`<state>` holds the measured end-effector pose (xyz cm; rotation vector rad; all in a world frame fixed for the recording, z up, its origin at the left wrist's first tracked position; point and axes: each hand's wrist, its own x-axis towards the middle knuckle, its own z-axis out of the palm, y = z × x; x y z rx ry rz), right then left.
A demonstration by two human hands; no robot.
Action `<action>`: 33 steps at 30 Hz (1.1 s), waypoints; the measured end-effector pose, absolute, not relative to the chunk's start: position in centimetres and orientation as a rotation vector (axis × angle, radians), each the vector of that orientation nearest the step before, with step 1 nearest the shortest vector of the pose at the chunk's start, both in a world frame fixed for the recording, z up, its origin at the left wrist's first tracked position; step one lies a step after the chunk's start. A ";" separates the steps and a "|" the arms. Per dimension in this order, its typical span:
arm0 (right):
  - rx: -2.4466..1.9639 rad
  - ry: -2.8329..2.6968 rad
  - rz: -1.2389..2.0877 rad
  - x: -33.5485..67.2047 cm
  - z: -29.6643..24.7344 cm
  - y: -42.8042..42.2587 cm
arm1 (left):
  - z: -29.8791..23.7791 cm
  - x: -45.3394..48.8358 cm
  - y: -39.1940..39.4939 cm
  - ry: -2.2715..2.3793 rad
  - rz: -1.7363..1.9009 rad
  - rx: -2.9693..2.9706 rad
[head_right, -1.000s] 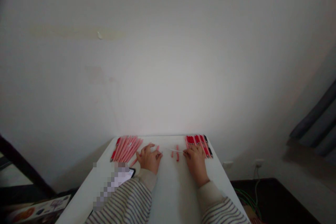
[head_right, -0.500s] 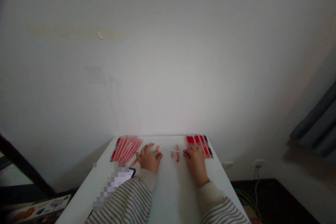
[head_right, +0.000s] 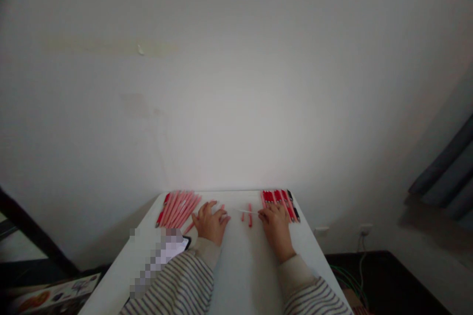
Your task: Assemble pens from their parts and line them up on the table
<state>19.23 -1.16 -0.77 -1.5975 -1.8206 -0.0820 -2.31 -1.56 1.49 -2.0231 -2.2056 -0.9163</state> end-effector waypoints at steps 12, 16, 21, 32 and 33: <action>-1.544 -1.860 -0.010 18.7 0.1 -1.4 | 1.9 -1.7 -2.2 -2.110 -1.026 -2.197; -1.549 -1.859 -0.032 18.6 0.1 -1.5 | 2.2 -1.7 -2.3 -2.116 -1.022 -2.235; -1.548 -1.863 -0.023 18.5 -0.1 -1.4 | 2.3 -1.7 -2.3 -2.142 -0.984 -2.249; -1.523 -1.838 -0.048 19.0 -0.5 -1.0 | 2.0 -1.9 -2.3 -2.047 -1.076 -2.149; -1.529 -1.835 -0.048 19.0 -0.5 -1.0 | 1.9 -1.8 -2.3 -2.043 -1.091 -2.130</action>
